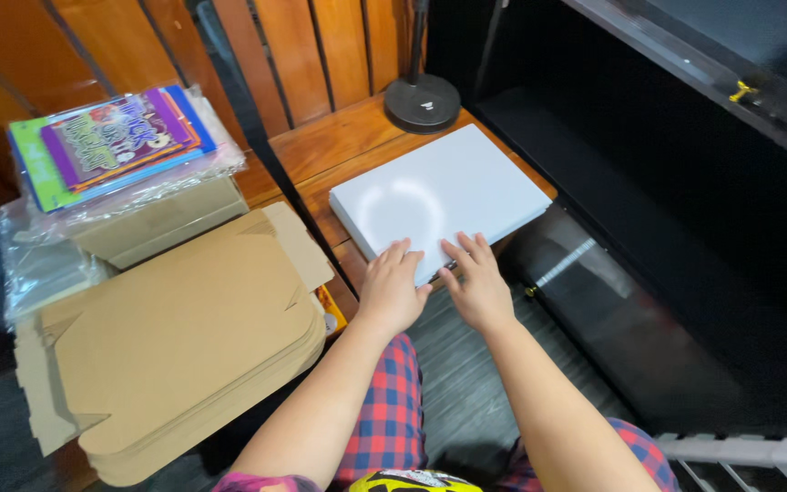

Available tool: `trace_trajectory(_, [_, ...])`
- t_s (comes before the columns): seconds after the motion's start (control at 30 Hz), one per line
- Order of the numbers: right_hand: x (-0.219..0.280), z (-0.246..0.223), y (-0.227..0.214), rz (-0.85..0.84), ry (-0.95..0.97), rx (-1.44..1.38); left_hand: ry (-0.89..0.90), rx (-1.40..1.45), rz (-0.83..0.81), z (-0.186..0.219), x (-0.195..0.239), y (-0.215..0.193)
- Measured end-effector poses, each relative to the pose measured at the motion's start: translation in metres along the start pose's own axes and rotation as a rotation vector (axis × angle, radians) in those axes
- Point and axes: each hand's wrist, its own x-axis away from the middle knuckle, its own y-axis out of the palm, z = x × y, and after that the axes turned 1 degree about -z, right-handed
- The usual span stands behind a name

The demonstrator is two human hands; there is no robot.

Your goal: The person repeatedly picks up a single white sheet of paper from a stack on a wooden chair and places it on top of a stack of brown cardboard sheets on a black shelf. This action is repeated continuously throughout the video.

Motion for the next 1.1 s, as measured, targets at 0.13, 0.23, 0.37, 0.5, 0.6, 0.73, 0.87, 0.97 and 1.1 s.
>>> trace_trajectory(0.13, [0.001, -0.004, 0.000, -0.021, 0.010, 0.018, -0.011, 0.045, -0.001, 0.001, -0.003, -0.009])
trace_trajectory(0.23, [0.001, -0.005, -0.003, -0.047, 0.015, 0.007, 0.012, 0.028, 0.056, -0.006, -0.014, 0.002])
trace_trajectory(0.37, [0.002, -0.008, -0.005, -0.092, 0.054, -0.005, 0.008, -0.026, 0.110, -0.016, -0.037, 0.005])
trace_trajectory(0.5, [0.004, -0.018, -0.015, -0.121, 0.089, -0.017, -0.128, -0.017, 0.007, -0.025, -0.067, -0.015])
trace_trajectory(0.6, [0.003, -0.017, -0.017, -0.126, 0.069, 0.012, -0.248, -0.050, 0.038, -0.058, -0.102, -0.004])
trace_trajectory(0.73, [0.004, -0.021, -0.022, -0.144, 0.081, 0.009, -0.396, -0.012, 0.056, -0.078, -0.122, -0.022])
trace_trajectory(0.87, [0.006, -0.026, -0.028, -0.153, 0.100, 0.014, -0.618, 0.186, 0.072, -0.067, -0.108, -0.064])
trace_trajectory(0.97, [0.005, -0.024, -0.029, -0.160, 0.095, 0.017, -0.649, 0.279, 0.089, -0.066, -0.100, -0.077])
trace_trajectory(1.1, [0.004, -0.026, -0.029, -0.166, 0.122, 0.009, -0.694, 0.355, 0.118, -0.069, -0.096, -0.080])
